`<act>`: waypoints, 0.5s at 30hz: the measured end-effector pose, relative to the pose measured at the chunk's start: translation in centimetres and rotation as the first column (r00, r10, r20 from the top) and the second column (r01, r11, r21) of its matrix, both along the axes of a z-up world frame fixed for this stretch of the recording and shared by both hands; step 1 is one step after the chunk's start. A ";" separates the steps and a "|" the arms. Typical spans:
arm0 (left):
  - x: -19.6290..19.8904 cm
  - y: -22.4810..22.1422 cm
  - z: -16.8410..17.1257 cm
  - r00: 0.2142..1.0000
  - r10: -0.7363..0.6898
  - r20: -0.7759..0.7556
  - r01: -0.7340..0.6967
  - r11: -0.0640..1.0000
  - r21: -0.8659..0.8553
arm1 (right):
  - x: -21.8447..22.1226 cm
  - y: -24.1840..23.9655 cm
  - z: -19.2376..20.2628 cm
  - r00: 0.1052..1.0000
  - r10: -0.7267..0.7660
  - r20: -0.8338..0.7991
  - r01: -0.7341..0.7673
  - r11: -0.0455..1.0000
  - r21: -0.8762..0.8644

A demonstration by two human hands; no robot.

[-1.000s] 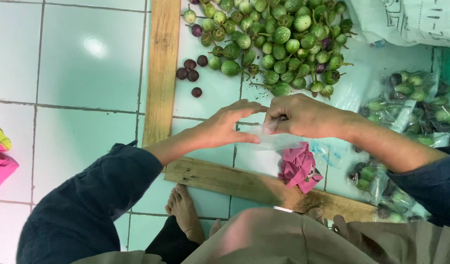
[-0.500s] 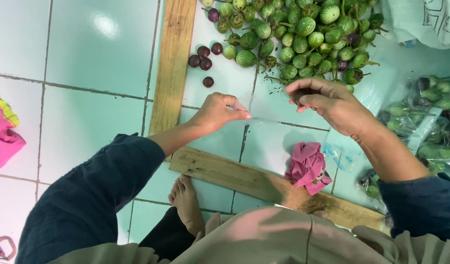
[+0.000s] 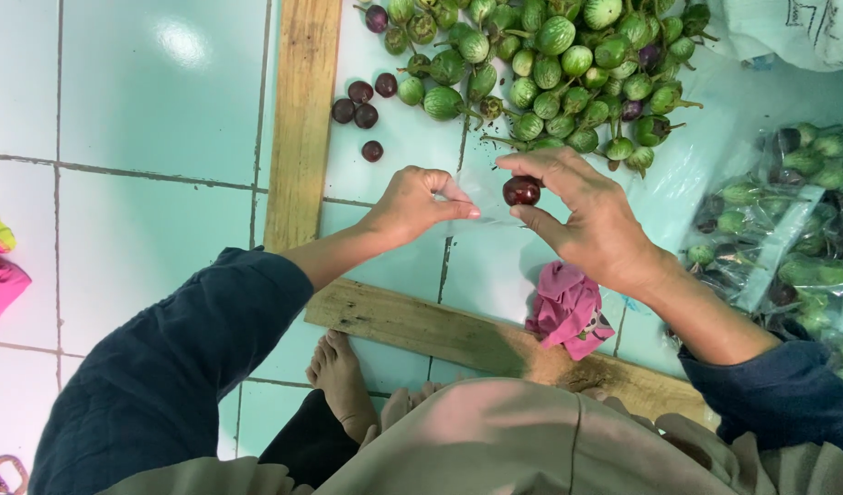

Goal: Cleaning small green vegetables and red fruits with a cloth and placing them into plastic bags

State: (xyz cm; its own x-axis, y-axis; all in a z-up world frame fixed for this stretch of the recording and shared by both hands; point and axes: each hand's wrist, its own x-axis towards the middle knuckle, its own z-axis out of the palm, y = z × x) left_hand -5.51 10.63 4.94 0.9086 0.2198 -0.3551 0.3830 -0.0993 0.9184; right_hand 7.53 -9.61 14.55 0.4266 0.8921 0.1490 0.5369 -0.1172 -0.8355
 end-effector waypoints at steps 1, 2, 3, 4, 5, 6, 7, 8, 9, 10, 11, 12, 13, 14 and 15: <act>0.1 -0.1 0.0 1.000 0.001 -0.003 -0.001 1.000 -0.001 | 0.0 -0.1 -0.2 1.000 0.001 -0.003 -0.001 1.000 -0.001; 0.1 -0.2 0.0 1.000 0.000 0.017 0.001 1.000 -0.020 | -0.1 -0.3 -0.4 1.000 0.007 0.013 -0.006 1.000 -0.006; 0.2 -0.2 0.0 0.999 0.000 0.038 0.002 0.999 -0.038 | -0.1 -0.3 -0.6 0.999 0.013 0.029 -0.013 1.000 -0.010; 0.3 -0.4 -0.3 0.999 0.000 0.036 0.001 0.999 -0.039 | -0.2 -0.4 -0.6 1.000 0.014 0.028 -0.013 1.000 -0.011; 0.4 -0.6 -0.5 0.999 -0.006 0.045 0.008 0.998 -0.055 | -0.2 -0.4 -0.6 0.998 0.018 0.053 -0.017 1.000 -0.013; 0.5 -0.7 -0.8 0.999 -0.012 0.053 0.015 0.997 -0.071 | -0.3 -0.5 -0.6 0.997 0.023 0.078 -0.022 1.000 -0.014; 0.5 -0.9 -0.7 0.999 -0.011 0.053 0.015 0.997 -0.072 | -0.4 -0.5 -0.7 0.997 0.023 0.078 -0.022 1.000 -0.015; 0.5 -1.1 -0.7 0.998 -0.018 0.065 0.025 0.994 -0.104 | -0.6 -0.6 -0.9 0.993 0.035 0.111 -0.034 0.999 -0.010; 0.6 -1.3 -0.6 0.997 -0.023 0.079 0.034 0.990 -0.135 | -0.8 -0.6 -1.0 0.988 0.047 0.146 -0.047 0.999 -0.005; 0.7 -1.5 -0.3 0.997 -0.021 0.080 0.032 0.990 -0.134 | -1.0 -0.5 -0.8 0.988 0.049 0.148 -0.049 0.999 -0.004; 0.8 -1.8 0.1 0.996 -0.030 0.084 0.043 0.987 -0.155 | -1.2 -0.4 -0.5 0.984 0.059 0.168 -0.061 0.998 0.004; 0.9 -2.1 0.4 0.995 -0.038 0.089 0.054 0.983 -0.176 | -1.3 -0.3 -0.3 0.980 0.069 0.188 -0.073 0.997 0.012; 0.9 -2.4 -0.7 0.995 -0.039 0.089 0.054 0.983 -0.176 | -1.5 -0.3 -0.4 0.980 0.069 0.189 -0.073 0.997 0.012; 0.9 -2.7 -1.9 0.989 -0.055 0.135 0.082 0.976 -0.204 | -1.6 -0.4 -0.4 0.976 0.070 0.208 -0.070 0.997 -0.007; 1.0 -3.0 -3.0 0.981 -0.073 0.181 0.115 0.966 -0.231 | -1.8 -0.6 -0.4 0.971 0.069 0.228 -0.065 0.998 -0.027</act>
